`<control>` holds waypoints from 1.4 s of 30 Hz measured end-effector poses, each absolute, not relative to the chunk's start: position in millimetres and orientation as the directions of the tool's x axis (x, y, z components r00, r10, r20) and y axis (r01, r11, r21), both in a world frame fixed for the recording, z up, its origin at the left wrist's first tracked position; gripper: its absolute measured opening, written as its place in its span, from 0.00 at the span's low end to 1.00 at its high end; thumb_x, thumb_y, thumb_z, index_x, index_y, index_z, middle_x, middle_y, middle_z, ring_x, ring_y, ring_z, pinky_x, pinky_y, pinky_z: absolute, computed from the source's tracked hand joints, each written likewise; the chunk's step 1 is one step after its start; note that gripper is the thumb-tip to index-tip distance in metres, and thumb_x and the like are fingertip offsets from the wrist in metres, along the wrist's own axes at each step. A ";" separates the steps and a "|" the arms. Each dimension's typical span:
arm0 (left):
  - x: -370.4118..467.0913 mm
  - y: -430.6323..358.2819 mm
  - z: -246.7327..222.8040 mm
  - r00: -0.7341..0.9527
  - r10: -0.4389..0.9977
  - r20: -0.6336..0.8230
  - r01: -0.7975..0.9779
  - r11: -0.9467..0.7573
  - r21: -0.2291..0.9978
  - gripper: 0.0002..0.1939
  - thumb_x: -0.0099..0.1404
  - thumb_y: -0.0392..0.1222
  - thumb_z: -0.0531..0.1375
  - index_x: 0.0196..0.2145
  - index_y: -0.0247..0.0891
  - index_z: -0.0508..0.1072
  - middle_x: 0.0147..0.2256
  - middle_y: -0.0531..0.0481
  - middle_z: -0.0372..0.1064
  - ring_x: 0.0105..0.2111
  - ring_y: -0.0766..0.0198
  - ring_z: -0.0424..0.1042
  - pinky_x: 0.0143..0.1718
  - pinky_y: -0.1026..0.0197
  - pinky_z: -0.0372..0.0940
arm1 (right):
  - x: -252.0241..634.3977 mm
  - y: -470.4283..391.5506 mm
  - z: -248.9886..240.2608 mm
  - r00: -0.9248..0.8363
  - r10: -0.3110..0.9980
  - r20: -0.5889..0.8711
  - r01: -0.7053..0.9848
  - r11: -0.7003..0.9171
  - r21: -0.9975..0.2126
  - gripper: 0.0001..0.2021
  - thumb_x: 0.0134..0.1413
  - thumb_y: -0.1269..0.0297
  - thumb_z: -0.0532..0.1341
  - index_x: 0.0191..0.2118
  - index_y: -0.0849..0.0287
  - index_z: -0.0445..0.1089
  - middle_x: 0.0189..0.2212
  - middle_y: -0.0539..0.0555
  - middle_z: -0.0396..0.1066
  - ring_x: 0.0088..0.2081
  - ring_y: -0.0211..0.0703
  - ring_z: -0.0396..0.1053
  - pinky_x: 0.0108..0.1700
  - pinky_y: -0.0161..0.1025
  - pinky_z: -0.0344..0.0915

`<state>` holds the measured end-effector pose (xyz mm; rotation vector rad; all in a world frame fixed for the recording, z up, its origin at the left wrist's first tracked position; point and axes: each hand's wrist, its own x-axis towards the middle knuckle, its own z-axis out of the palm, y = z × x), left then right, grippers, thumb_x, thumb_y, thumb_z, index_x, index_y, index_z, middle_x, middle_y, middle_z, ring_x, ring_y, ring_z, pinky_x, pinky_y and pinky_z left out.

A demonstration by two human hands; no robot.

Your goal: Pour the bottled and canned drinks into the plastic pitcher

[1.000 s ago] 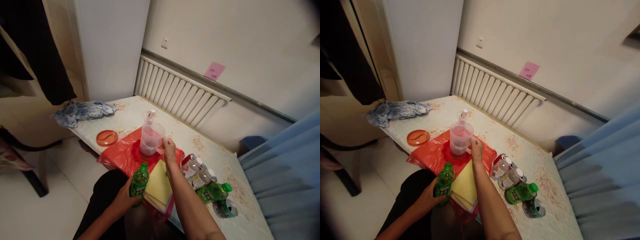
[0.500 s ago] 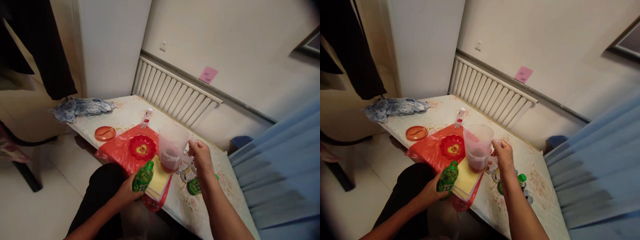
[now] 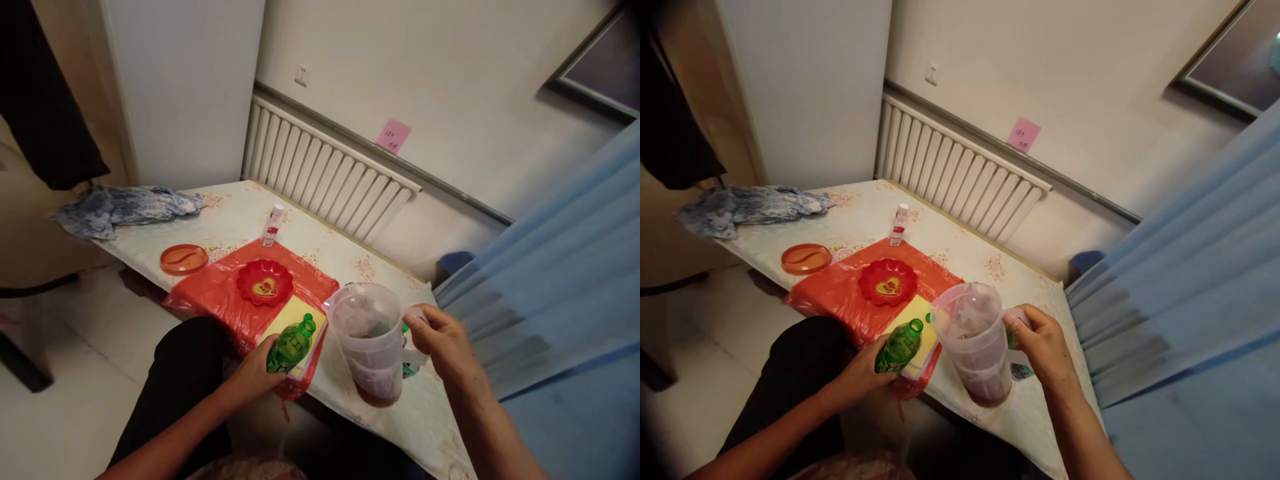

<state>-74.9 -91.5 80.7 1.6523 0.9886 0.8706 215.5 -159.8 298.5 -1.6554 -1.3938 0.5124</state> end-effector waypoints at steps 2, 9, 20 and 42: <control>-69.3 -91.8 80.0 0.427 0.900 0.091 0.198 -0.192 0.961 0.35 0.47 0.34 0.62 0.55 0.36 0.64 0.53 0.41 0.70 0.54 0.49 0.69 0.57 0.49 0.62 | 218.5 -168.4 304.1 0.279 0.932 0.232 0.565 0.036 -0.824 0.17 0.46 0.48 0.67 0.32 0.57 0.74 0.16 0.45 0.59 0.17 0.34 0.53 0.18 0.32 0.50; -58.6 -94.6 79.7 0.445 0.893 0.068 0.247 -0.195 0.949 0.34 0.45 0.35 0.63 0.53 0.39 0.66 0.52 0.44 0.72 0.54 0.48 0.70 0.59 0.48 0.62 | 218.6 -185.9 321.1 0.236 0.940 0.246 0.636 0.042 -0.771 0.16 0.42 0.52 0.70 0.35 0.55 0.78 0.18 0.47 0.63 0.19 0.35 0.56 0.20 0.34 0.54; -52.3 -100.3 80.0 0.491 0.869 0.066 0.222 -0.198 0.955 0.31 0.46 0.36 0.64 0.51 0.39 0.68 0.51 0.44 0.73 0.52 0.49 0.71 0.57 0.49 0.63 | 224.4 -191.8 322.0 0.189 0.953 0.236 0.726 0.026 -0.687 0.14 0.44 0.51 0.69 0.36 0.52 0.80 0.24 0.49 0.71 0.25 0.40 0.64 0.27 0.35 0.62; -57.8 -100.9 76.9 0.474 0.871 0.132 0.240 -0.272 0.932 0.29 0.47 0.44 0.68 0.48 0.38 0.72 0.48 0.43 0.75 0.50 0.46 0.72 0.53 0.50 0.66 | 215.2 -186.0 331.3 0.071 0.986 0.151 0.805 0.033 -0.593 0.14 0.48 0.52 0.69 0.39 0.51 0.80 0.32 0.52 0.77 0.33 0.47 0.73 0.28 0.36 0.66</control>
